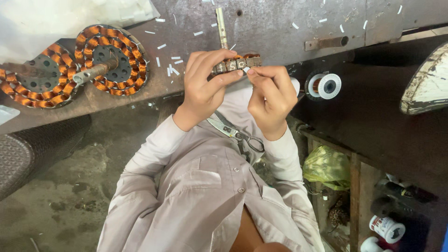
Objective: The person inserts small white insulating pieces into the slots of a copper-wound stator core using a screwdriver and their fingers. They handle multiple stator cores on a metal workbench, placing finished units aside and picking up new ones to continue the process.
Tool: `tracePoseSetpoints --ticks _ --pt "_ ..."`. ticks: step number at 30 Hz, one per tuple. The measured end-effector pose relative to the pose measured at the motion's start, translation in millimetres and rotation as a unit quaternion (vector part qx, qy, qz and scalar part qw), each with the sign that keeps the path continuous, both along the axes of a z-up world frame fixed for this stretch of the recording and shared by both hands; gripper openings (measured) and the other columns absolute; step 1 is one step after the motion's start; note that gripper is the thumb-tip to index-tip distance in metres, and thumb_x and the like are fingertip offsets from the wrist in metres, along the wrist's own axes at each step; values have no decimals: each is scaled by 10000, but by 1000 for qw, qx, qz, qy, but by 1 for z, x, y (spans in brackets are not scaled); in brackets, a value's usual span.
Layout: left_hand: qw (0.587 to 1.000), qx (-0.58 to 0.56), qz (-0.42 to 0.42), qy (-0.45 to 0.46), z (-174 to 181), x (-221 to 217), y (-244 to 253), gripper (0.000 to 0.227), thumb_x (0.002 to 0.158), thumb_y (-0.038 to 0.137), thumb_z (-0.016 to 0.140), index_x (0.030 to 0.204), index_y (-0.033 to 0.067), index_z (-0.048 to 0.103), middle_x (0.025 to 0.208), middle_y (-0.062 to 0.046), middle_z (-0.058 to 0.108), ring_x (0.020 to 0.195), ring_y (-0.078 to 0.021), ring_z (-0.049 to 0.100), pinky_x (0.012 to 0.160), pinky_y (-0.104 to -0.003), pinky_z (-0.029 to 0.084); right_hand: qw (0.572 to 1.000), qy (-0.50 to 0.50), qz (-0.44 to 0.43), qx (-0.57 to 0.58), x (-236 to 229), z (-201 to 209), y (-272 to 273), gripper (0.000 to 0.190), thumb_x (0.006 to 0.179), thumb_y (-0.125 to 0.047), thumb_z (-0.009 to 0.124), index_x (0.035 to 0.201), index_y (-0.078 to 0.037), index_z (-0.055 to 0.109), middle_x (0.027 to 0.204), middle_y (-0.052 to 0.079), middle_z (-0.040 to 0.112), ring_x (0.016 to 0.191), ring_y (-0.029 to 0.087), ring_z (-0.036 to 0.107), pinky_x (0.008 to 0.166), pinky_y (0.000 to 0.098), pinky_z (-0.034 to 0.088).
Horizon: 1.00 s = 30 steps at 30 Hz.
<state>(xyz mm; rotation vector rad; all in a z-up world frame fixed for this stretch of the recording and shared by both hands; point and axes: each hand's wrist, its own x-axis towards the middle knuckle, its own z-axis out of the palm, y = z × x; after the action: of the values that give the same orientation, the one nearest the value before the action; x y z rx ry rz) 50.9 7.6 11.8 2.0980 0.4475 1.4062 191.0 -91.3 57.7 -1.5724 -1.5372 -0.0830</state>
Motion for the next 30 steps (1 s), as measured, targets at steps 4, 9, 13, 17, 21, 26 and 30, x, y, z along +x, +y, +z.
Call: tracePoseSetpoints --ticks 4,9,13,17,21,26,30 --pt "1000 -1 0 14 1 -1 0 284 855 -43 713 1097 105 732 1255 -119 675 1110 -311 660 939 -424 487 1000 19 1 -9 0 1 -2 319 805 249 630 1033 48 726 1011 139 669 797 226 665 656 313 510" --pt "1000 -6 2 19 4 -3 2 289 853 -34 699 1097 114 744 1259 -112 670 1107 -304 657 942 -422 478 1000 -31 -3 -2 -4 2 0 303 793 240 660 1015 44 722 1003 134 662 835 265 672 664 330 506" --pt "1000 -10 -8 10 5 -2 2 266 848 -28 716 1076 107 739 1250 -108 677 1105 -299 661 935 -417 473 997 -74 5 12 -3 1 1 283 808 222 691 1032 51 707 1010 142 640 873 292 678 716 363 549" --pt "1000 -27 -4 9 6 -2 2 263 838 -66 697 1048 92 714 1247 -106 691 1093 -299 666 935 -410 478 991 -134 -10 26 -6 -9 2 369 700 188 669 1055 95 707 974 188 618 837 333 665 685 400 547" --pt "999 -29 12 18 6 2 -2 273 834 -76 689 1056 82 703 1242 -110 690 1073 -308 662 931 -413 474 980 -168 -74 75 -18 -26 11 365 717 205 663 1067 104 677 972 187 595 844 340 664 705 418 581" --pt "999 -31 20 6 8 6 -5 240 866 -52 746 1047 77 657 1248 -109 683 1079 -302 665 929 -420 466 972 -203 -96 76 -19 -30 13 396 702 180 650 1094 125 661 989 196 604 794 322 637 672 412 566" --pt "998 -63 -4 -19 8 10 -7 269 899 -72 738 961 68 516 1296 -131 670 1113 -303 667 938 -418 448 970 -209 -119 30 -19 -22 10 376 728 138 680 1103 110 662 990 189 607 766 310 607 618 406 497"
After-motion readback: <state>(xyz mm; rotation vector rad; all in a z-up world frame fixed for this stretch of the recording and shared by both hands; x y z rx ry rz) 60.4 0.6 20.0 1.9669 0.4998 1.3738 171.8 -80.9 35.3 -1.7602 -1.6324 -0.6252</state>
